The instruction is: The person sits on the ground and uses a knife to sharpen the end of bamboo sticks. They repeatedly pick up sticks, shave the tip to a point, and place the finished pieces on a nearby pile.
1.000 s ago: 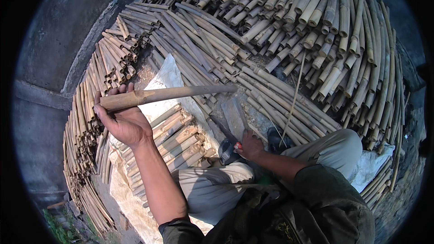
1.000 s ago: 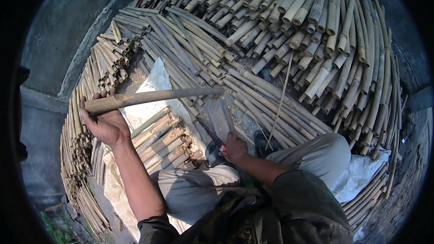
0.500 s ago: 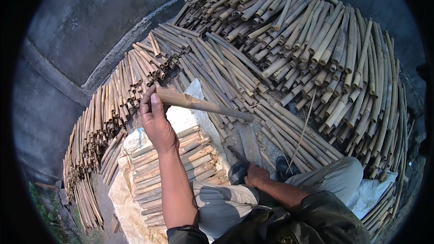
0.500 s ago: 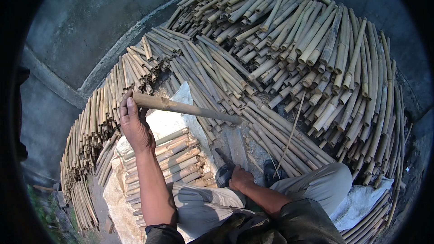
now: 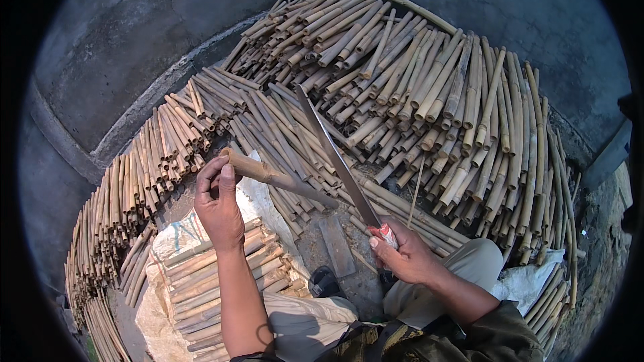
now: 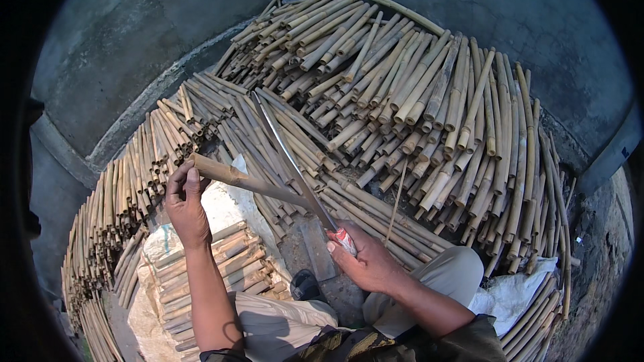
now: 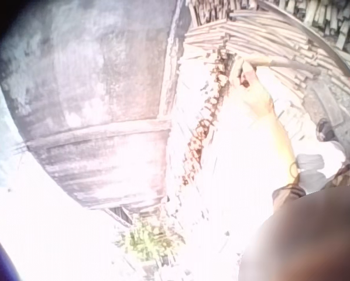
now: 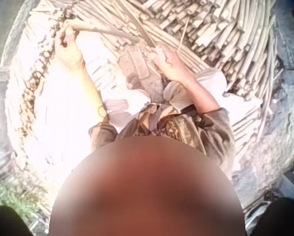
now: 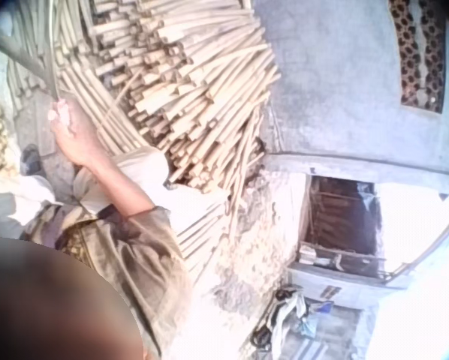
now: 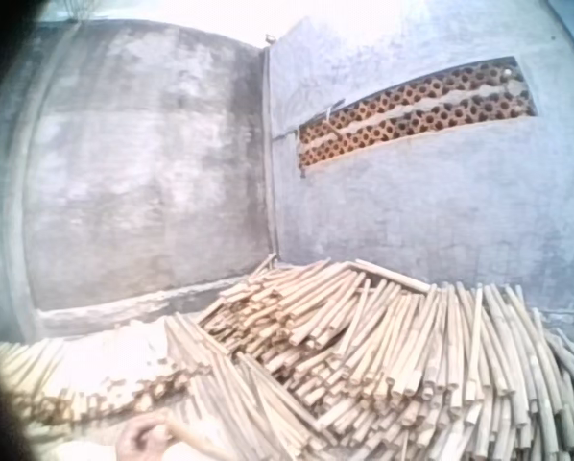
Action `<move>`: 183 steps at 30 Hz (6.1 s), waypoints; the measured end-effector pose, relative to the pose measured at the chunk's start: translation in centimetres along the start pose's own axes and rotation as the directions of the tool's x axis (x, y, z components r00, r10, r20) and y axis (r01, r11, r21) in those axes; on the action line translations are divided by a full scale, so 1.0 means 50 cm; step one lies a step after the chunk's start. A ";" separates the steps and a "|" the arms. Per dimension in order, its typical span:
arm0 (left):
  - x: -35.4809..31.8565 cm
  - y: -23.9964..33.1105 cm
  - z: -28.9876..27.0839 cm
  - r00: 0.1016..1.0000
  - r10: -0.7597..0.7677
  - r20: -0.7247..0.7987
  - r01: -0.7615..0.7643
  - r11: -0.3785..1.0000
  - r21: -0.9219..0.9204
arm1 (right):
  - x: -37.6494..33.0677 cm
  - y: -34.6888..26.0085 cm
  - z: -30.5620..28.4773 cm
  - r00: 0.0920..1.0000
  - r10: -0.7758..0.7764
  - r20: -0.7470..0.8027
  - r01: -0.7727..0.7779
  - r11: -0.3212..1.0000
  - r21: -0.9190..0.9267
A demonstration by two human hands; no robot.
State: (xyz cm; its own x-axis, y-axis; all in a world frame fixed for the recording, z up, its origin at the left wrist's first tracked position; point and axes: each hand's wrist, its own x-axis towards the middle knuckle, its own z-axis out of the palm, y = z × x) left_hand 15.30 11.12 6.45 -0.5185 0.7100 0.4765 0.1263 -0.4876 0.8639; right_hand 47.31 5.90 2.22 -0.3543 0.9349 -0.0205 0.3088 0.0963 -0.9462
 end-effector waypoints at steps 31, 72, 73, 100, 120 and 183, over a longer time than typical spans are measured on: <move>-0.056 0.046 0.078 0.964 0.175 0.200 -0.200 0.974 0.108 | 0.149 -0.086 0.080 0.987 -0.141 -0.078 0.128 0.979 -0.156; -0.036 0.029 0.038 0.969 0.140 0.202 -0.156 0.986 0.062 | 0.126 -0.029 0.132 0.921 -0.321 -0.220 0.343 0.937 0.068; -0.036 0.027 0.039 0.972 0.139 0.191 -0.153 0.987 0.057 | 0.128 -0.039 0.135 0.875 -0.388 -0.289 0.419 0.907 0.051; -0.061 0.055 0.068 0.950 0.115 0.291 -0.119 0.993 -0.003 | 0.134 -0.036 0.110 0.999 -0.027 -0.047 0.030 0.998 0.059; -0.061 0.064 0.049 0.888 0.124 0.442 -0.177 0.981 0.081 | 0.118 -0.032 0.113 0.972 -0.229 -0.060 0.236 0.959 0.156; -0.050 -0.006 0.046 0.937 -0.037 0.346 0.007 0.996 0.089 | 0.198 0.371 0.178 0.918 0.380 -0.117 -0.393 0.822 -0.413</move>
State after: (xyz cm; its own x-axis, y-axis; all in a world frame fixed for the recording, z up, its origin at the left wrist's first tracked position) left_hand 18.49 10.64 5.36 -0.1978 0.8598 0.4708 0.1970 -0.4356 0.8783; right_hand 41.68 13.89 -18.40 -0.1048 0.9343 -0.3407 0.7572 -0.1471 -0.6364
